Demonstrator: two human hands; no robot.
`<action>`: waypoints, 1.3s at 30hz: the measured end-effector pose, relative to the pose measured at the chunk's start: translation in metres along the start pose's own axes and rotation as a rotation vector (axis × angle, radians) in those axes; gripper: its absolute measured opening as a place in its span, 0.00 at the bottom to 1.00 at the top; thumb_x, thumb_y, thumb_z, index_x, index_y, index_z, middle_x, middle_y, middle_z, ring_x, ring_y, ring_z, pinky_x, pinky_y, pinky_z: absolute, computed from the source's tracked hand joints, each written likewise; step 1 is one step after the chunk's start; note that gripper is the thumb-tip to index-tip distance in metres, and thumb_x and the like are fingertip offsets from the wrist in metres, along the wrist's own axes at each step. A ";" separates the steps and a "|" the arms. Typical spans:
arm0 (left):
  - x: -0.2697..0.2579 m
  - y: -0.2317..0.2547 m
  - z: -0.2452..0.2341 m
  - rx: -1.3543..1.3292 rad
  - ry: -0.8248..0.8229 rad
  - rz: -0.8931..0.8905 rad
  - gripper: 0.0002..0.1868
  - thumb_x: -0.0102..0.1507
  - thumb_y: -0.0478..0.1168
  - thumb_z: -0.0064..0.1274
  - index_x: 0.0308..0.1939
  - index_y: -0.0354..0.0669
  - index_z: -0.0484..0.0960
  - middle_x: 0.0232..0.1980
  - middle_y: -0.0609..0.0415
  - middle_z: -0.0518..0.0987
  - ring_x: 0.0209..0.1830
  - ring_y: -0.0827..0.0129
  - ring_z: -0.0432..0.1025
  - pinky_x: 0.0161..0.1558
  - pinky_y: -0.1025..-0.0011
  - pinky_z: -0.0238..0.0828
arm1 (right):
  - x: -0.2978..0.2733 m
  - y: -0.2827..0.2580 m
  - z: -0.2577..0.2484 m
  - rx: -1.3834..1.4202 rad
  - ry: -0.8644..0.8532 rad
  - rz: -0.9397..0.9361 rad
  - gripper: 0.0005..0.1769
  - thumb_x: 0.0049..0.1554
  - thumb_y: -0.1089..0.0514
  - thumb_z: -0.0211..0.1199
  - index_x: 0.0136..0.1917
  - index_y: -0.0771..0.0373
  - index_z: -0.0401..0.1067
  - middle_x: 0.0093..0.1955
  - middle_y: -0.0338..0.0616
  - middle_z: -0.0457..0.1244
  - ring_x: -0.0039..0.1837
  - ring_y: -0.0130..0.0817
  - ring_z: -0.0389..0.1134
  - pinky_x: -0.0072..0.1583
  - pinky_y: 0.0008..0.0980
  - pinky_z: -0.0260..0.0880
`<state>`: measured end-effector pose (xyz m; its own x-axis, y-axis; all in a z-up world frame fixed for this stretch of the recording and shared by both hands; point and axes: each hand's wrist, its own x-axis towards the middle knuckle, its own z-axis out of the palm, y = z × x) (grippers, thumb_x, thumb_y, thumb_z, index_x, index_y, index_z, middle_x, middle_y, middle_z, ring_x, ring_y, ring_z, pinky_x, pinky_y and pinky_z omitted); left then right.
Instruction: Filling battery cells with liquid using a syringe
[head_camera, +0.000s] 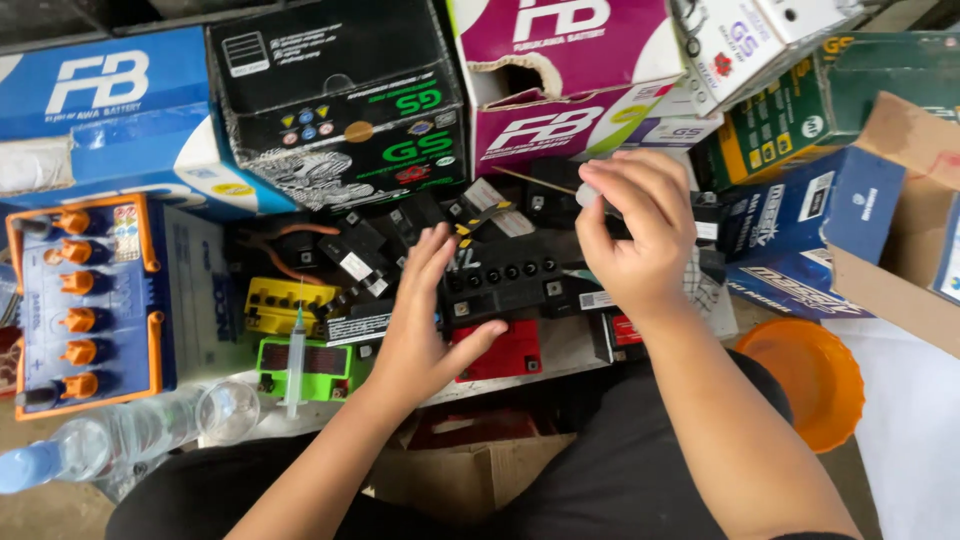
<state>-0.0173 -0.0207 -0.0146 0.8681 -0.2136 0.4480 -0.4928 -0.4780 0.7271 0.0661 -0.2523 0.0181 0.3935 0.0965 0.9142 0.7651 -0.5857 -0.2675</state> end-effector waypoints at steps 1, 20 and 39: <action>0.000 0.002 0.000 -0.003 -0.004 0.011 0.49 0.59 0.48 0.70 0.75 0.32 0.60 0.78 0.34 0.60 0.80 0.37 0.52 0.77 0.45 0.43 | 0.001 0.000 -0.003 -0.010 0.007 -0.002 0.17 0.52 0.78 0.64 0.54 0.69 0.80 0.51 0.51 0.69 0.53 0.54 0.70 0.57 0.48 0.75; 0.035 0.163 0.112 -0.113 -0.319 0.298 0.28 0.60 0.33 0.64 0.62 0.37 0.72 0.68 0.39 0.70 0.69 0.44 0.70 0.67 0.55 0.73 | -0.081 -0.044 -0.163 -0.354 0.111 0.395 0.26 0.52 0.77 0.68 0.61 0.67 0.65 0.56 0.50 0.71 0.53 0.43 0.67 0.58 0.37 0.73; -0.011 0.202 0.309 0.362 -0.585 0.578 0.15 0.64 0.28 0.54 0.54 0.23 0.83 0.44 0.41 0.83 0.47 0.54 0.78 0.57 0.55 0.73 | -0.251 -0.033 -0.261 -0.645 0.260 0.722 0.24 0.49 0.79 0.66 0.59 0.71 0.73 0.48 0.47 0.71 0.45 0.43 0.70 0.48 0.36 0.75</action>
<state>-0.1083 -0.3784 -0.0331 0.4301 -0.8568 0.2845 -0.8994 -0.3793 0.2174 -0.1911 -0.4670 -0.1236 0.4719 -0.5879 0.6570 -0.0656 -0.7666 -0.6388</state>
